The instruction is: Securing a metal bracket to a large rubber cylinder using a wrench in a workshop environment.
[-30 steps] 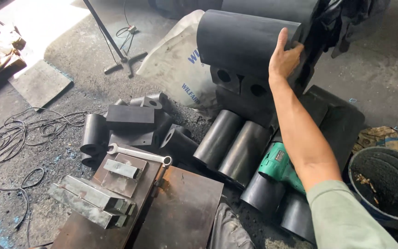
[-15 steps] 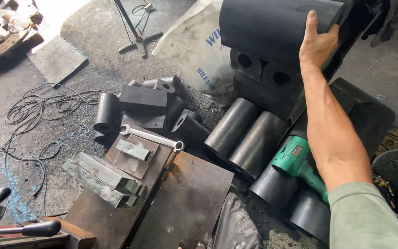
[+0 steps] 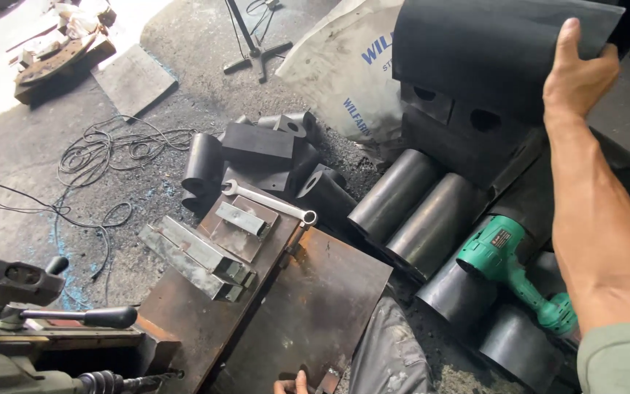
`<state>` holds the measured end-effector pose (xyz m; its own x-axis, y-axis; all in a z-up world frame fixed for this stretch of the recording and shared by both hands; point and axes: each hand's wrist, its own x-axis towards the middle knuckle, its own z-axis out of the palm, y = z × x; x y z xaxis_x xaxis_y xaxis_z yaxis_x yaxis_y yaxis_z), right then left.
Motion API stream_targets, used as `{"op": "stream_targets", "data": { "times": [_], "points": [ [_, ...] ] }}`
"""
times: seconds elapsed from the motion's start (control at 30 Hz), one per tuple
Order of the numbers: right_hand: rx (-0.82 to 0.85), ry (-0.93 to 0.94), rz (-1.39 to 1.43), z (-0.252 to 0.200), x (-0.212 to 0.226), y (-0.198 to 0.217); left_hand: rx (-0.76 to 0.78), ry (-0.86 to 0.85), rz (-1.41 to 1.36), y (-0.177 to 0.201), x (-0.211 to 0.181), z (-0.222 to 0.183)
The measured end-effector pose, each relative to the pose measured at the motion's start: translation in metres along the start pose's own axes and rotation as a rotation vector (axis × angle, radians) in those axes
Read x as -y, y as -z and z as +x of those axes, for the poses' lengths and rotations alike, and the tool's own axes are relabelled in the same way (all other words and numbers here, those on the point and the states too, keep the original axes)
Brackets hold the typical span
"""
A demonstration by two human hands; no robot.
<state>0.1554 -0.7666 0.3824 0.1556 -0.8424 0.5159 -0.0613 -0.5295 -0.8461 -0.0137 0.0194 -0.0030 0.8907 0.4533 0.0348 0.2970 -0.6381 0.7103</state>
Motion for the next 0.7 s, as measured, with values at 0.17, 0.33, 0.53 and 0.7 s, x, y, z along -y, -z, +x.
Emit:
{"op": "stream_targets", "data": {
  "times": [0.17, 0.33, 0.53, 0.7],
  "points": [
    [0.035, 0.036, -0.007, 0.009, -0.015, 0.029, 0.187, 0.056, 0.047, 0.035, -0.032, 0.009],
    [-0.007, 0.169, -0.032, 0.012, -0.003, 0.039, 0.254, 0.042, 0.057, 0.018, -0.061, 0.013],
    [0.113, -0.046, 0.047, 0.003, 0.015, 0.039, 0.414, -0.447, -0.041, 0.003, -0.406, 0.002],
    [0.133, 0.284, 0.065, 0.005, 0.011, 0.042, 0.589, -0.982, -0.58, -0.086, -0.655, 0.039]
  ]
}}
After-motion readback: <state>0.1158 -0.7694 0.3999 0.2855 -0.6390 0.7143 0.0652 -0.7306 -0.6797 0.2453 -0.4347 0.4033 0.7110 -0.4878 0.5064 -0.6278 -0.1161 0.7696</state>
